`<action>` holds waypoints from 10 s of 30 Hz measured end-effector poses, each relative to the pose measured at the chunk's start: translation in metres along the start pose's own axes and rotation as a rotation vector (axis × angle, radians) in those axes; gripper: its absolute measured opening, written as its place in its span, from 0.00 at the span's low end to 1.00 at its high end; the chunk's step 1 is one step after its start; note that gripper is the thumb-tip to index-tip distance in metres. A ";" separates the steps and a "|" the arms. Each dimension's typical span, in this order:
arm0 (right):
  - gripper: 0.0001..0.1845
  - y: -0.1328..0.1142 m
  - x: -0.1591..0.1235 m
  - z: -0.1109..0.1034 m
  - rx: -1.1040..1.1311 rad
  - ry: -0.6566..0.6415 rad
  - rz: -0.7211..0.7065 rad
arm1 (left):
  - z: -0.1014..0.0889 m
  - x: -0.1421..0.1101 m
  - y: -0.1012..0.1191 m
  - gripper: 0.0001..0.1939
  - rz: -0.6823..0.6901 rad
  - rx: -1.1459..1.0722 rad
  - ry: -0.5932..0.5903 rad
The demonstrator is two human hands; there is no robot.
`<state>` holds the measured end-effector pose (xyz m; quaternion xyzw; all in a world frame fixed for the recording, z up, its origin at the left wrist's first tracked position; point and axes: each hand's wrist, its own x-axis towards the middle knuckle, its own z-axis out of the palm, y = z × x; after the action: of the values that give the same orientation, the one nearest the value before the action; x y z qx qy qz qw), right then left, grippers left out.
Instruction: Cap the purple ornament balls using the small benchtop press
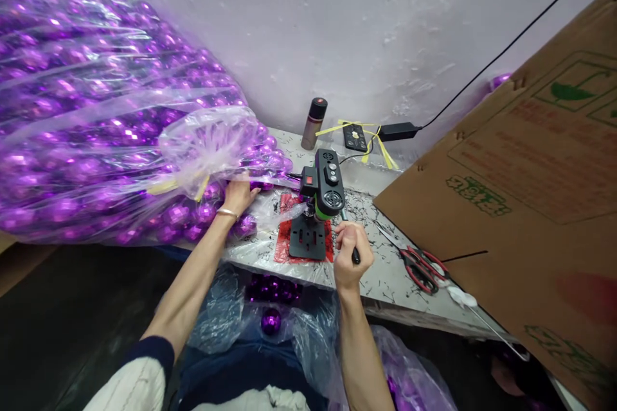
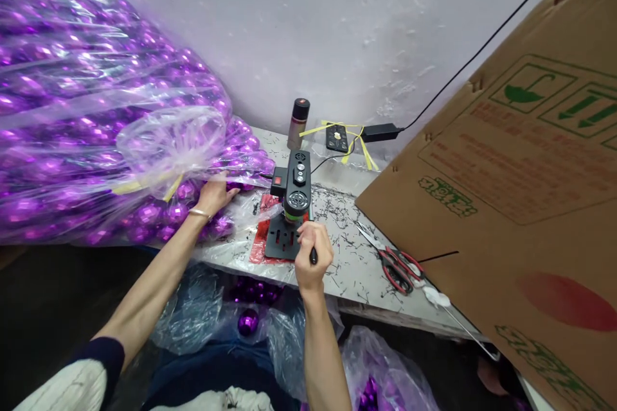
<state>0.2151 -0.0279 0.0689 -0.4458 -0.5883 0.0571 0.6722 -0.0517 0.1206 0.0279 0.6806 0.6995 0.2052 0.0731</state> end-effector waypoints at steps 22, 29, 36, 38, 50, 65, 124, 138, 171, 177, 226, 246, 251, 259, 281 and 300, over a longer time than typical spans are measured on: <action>0.18 -0.007 0.004 -0.002 -0.055 -0.032 -0.100 | 0.089 -0.131 0.073 0.32 0.054 -0.973 -0.074; 0.17 -0.006 0.002 -0.003 -0.060 -0.038 -0.098 | 0.086 -0.128 0.076 0.28 0.345 -0.678 -0.056; 0.17 -0.005 0.002 -0.003 -0.064 -0.042 -0.111 | 0.083 -0.132 0.083 0.28 0.421 -0.595 -0.066; 0.17 -0.006 0.002 -0.004 -0.062 -0.043 -0.114 | 0.081 -0.130 0.084 0.28 0.409 -0.573 -0.079; 0.17 -0.010 0.007 -0.005 -0.080 -0.051 -0.106 | 0.107 -0.121 0.096 0.27 0.336 -0.626 0.048; 0.17 0.027 -0.029 0.005 -0.091 0.018 -0.210 | 0.109 -0.125 0.096 0.24 0.339 -0.662 0.076; 0.21 -0.002 -0.002 0.009 -0.067 0.062 -0.056 | 0.017 -0.022 0.009 0.32 0.585 -0.032 -0.418; 0.22 -0.018 0.021 0.005 -0.017 0.010 0.026 | 0.024 -0.123 0.056 0.33 -0.198 -1.416 -0.241; 0.18 -0.006 0.002 -0.003 -0.093 -0.012 -0.080 | 0.113 -0.133 0.094 0.30 0.277 -0.668 0.060; 0.18 0.014 -0.020 0.002 -0.082 0.023 -0.140 | 0.114 -0.133 0.093 0.32 0.274 -0.684 0.072; 0.22 0.004 -0.001 0.004 0.002 0.068 -0.051 | 0.044 -0.135 0.033 0.25 0.346 -0.365 0.267; 0.21 -0.004 0.006 0.002 -0.005 0.027 -0.031 | 0.006 -0.101 0.024 0.36 -0.003 -1.078 -0.044; 0.21 -0.011 0.015 0.003 -0.034 0.024 -0.008 | 0.045 -0.138 0.055 0.30 -0.096 -1.235 -0.104; 0.19 -0.010 0.013 -0.002 -0.054 -0.017 -0.070 | 0.089 -0.136 0.082 0.26 0.265 -0.723 0.032; 0.17 0.004 -0.006 -0.002 -0.073 -0.012 -0.143 | 0.116 -0.125 0.087 0.34 0.341 -0.649 0.021; 0.20 0.050 -0.038 0.013 -0.058 0.113 -0.255 | 0.116 -0.125 0.090 0.33 0.340 -0.692 0.020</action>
<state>0.2147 -0.0141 0.0061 -0.3893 -0.6027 -0.0712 0.6929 0.0833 0.0188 -0.0641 0.7199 0.4667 0.4449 0.2568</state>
